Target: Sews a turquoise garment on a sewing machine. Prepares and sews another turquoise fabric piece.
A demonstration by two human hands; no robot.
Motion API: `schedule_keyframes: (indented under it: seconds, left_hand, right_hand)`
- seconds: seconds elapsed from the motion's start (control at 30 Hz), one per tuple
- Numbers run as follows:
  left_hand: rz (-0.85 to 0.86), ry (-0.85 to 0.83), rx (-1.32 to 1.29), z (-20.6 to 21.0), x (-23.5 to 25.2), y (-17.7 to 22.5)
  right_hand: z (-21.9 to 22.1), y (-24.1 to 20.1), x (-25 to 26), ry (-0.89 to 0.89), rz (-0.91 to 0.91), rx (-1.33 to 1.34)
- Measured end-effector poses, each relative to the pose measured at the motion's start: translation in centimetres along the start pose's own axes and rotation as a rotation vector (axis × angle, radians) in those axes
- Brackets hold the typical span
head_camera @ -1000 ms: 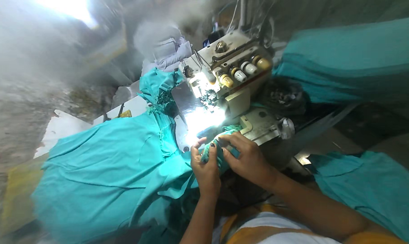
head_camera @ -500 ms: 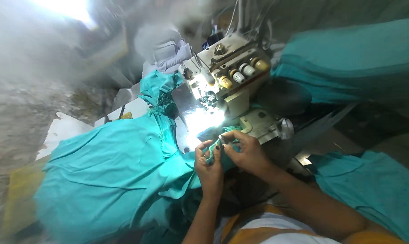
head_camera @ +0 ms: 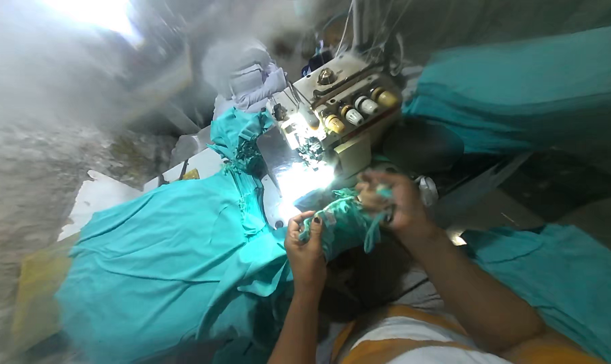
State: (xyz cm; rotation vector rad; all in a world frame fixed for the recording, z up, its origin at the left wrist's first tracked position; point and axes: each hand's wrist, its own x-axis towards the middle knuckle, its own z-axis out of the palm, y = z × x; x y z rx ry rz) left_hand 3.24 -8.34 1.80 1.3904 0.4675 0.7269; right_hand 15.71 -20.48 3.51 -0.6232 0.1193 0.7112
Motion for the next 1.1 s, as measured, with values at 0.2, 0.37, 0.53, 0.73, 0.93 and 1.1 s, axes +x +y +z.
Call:
schedule_keyframes:
  seconds: [0.2,0.37,0.53,0.73,0.93,1.1]
  left_hand:
    - [-0.247,0.075,-0.117,0.1,0.3,1.4]
    - [-0.27,0.004,-0.123,0.0,0.5,1.8]
    - [-0.046,-0.159,0.095,-0.8,0.3,0.6]
    - [0.295,-0.149,0.401,1.2,0.0,0.0]
    - [0.925,-0.273,0.753,3.9,-0.6,-1.4]
    - [0.918,-0.375,0.808,4.9,-0.2,-0.9]
  right_hand:
    - [-0.9,1.8,-1.6,-0.335,-0.75,-1.059]
    - [-2.2,3.3,0.3,-0.604,-1.102,-1.443]
    - [-1.6,3.0,0.6,-0.496,-1.082,-1.314]
    - [-0.7,4.6,-0.7,-0.236,-0.806,-0.941]
    - [-0.1,4.0,-1.7,0.03,-0.614,-0.524]
    - [0.7,2.1,-0.7,0.243,-0.501,-0.431]
